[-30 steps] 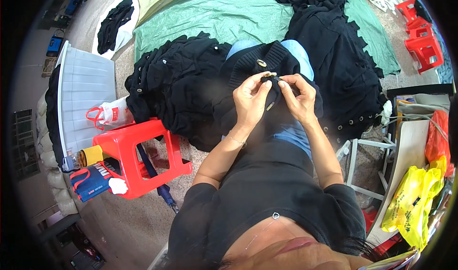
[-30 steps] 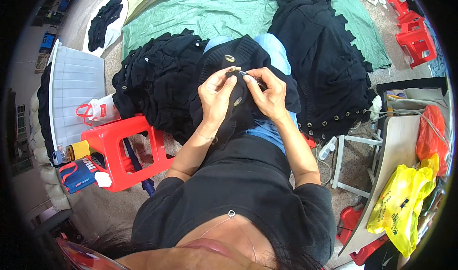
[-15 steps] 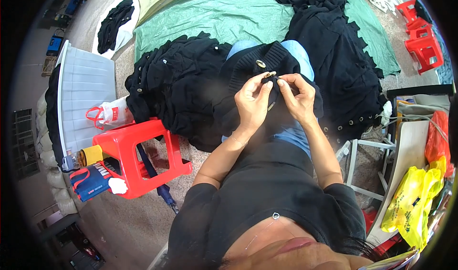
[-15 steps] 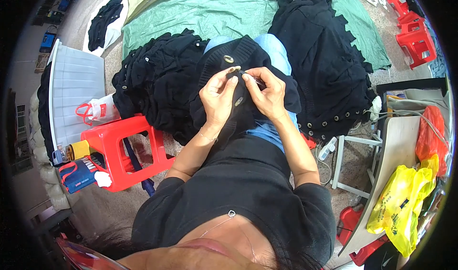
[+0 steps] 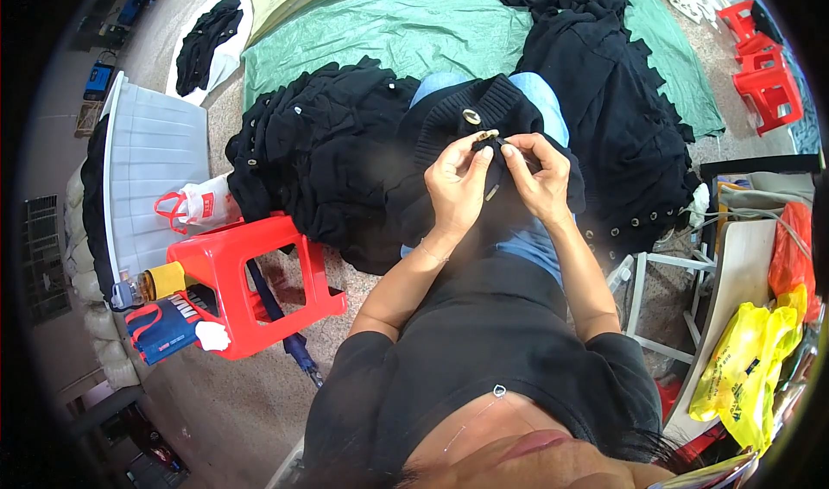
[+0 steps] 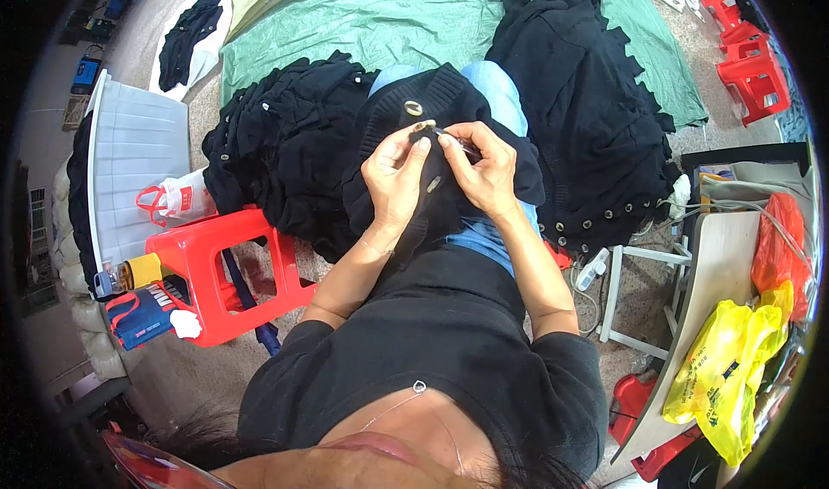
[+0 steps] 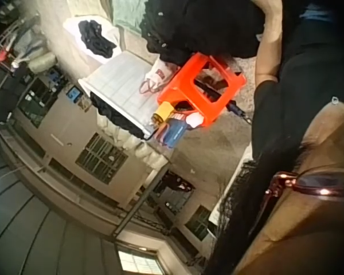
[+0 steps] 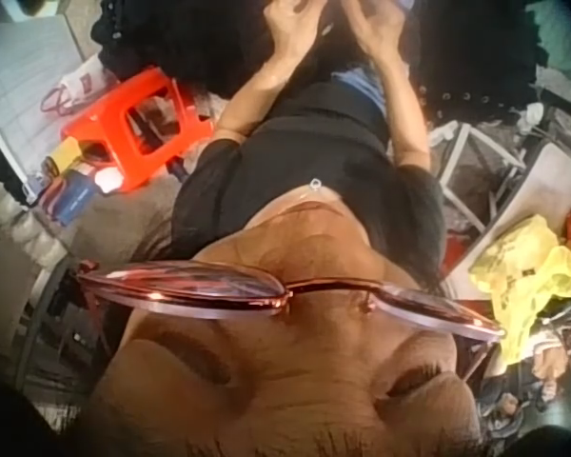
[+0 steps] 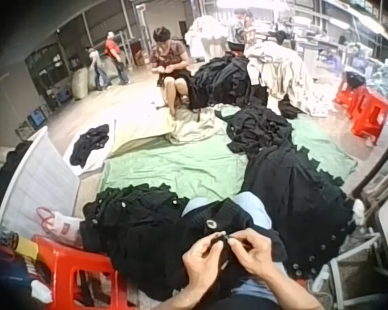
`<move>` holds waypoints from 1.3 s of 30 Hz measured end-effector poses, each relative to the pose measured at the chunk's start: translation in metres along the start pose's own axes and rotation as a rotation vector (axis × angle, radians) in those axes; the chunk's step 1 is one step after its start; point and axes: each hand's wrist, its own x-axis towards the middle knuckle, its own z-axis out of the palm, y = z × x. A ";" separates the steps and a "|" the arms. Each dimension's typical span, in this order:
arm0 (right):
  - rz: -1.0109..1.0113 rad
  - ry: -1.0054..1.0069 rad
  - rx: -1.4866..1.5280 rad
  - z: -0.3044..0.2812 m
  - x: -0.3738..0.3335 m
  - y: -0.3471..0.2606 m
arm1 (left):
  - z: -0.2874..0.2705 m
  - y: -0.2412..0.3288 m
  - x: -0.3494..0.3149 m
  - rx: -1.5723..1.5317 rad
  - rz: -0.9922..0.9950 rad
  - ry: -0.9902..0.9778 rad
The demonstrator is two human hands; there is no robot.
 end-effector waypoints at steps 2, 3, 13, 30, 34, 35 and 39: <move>0.002 -0.001 -0.007 0.000 0.000 0.000 | 0.000 0.001 0.000 0.017 -0.001 0.002; 0.006 -0.001 -0.010 0.000 0.000 -0.001 | 0.001 0.002 0.000 0.035 0.012 0.003; 0.016 -0.013 -0.027 -0.002 -0.001 -0.001 | 0.002 0.001 0.000 0.024 0.026 0.025; 0.044 0.026 -0.019 0.005 -0.002 -0.005 | 0.000 -0.003 -0.004 0.168 0.095 0.037; 0.097 0.008 0.068 0.006 -0.004 -0.001 | 0.000 -0.005 -0.003 0.159 0.088 0.042; 0.097 0.008 0.067 0.006 -0.005 0.002 | 0.000 -0.004 -0.002 0.158 0.088 0.042; 0.283 0.047 0.417 0.003 -0.005 0.007 | 0.001 -0.004 -0.002 0.151 0.087 0.043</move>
